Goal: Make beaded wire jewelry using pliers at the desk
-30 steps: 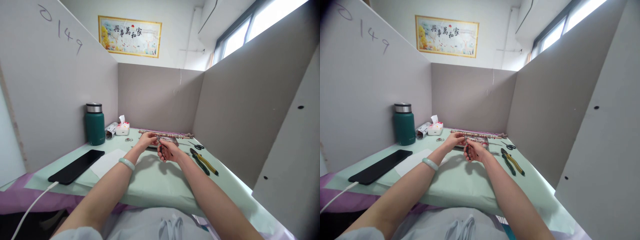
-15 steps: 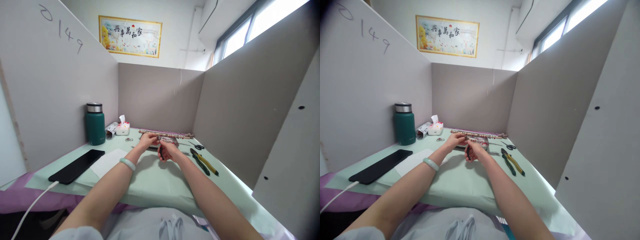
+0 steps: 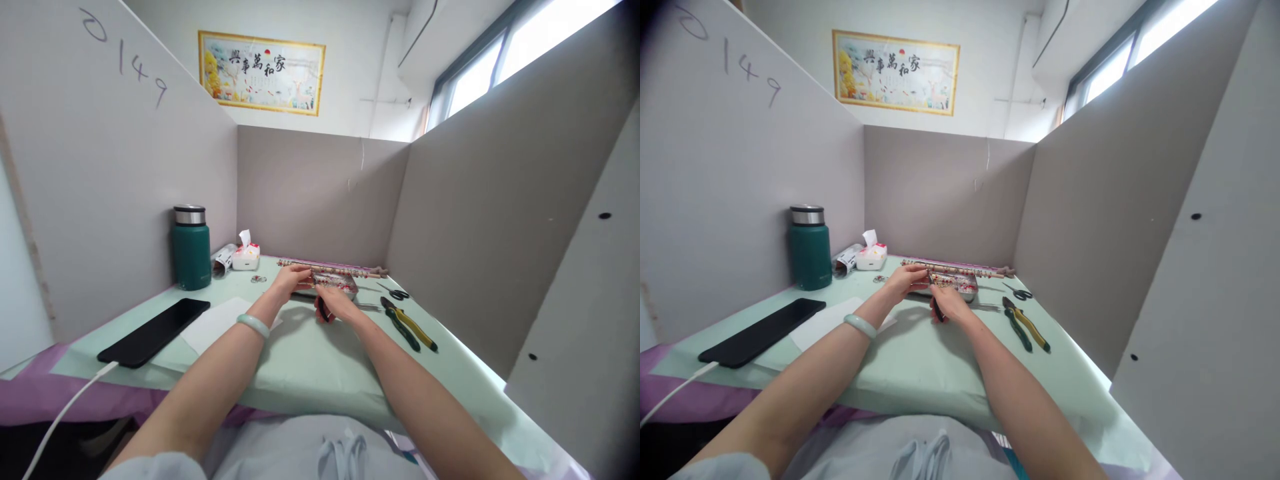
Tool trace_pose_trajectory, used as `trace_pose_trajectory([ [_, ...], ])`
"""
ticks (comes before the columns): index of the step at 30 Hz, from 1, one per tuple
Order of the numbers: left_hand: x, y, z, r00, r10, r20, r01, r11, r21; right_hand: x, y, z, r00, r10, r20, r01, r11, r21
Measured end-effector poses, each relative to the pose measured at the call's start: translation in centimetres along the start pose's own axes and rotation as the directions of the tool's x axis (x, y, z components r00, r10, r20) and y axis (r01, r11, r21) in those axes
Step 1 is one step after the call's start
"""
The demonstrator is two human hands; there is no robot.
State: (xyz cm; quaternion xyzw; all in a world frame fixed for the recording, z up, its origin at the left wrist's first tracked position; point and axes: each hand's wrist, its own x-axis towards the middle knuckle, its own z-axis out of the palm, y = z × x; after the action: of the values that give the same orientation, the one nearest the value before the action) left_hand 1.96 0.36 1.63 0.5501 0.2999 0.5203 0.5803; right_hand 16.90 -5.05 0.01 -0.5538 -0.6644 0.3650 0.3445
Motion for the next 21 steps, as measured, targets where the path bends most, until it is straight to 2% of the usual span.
trace_pose_trajectory([
  [4,-0.3,0.1,0.4,0.998,0.019,0.051,-0.022,0.999,0.049,0.2,0.1,0.0,1.000,0.016,-0.021,-0.016,1.000,-0.011],
  [9,-0.4,0.1,0.6,0.997,0.068,0.025,-0.071,0.991,0.112,0.8,0.9,-0.1,0.998,-0.007,-0.065,0.004,0.999,-0.047],
  [16,-0.3,0.0,0.9,0.991,0.131,0.014,-0.131,0.974,0.184,1.3,1.3,-0.2,0.977,-0.128,-0.168,0.070,0.947,-0.313],
  [21,-0.5,0.1,1.1,0.992,0.126,0.022,-0.127,0.968,0.218,1.4,1.2,-0.3,0.960,-0.172,-0.223,0.057,0.894,-0.444],
])
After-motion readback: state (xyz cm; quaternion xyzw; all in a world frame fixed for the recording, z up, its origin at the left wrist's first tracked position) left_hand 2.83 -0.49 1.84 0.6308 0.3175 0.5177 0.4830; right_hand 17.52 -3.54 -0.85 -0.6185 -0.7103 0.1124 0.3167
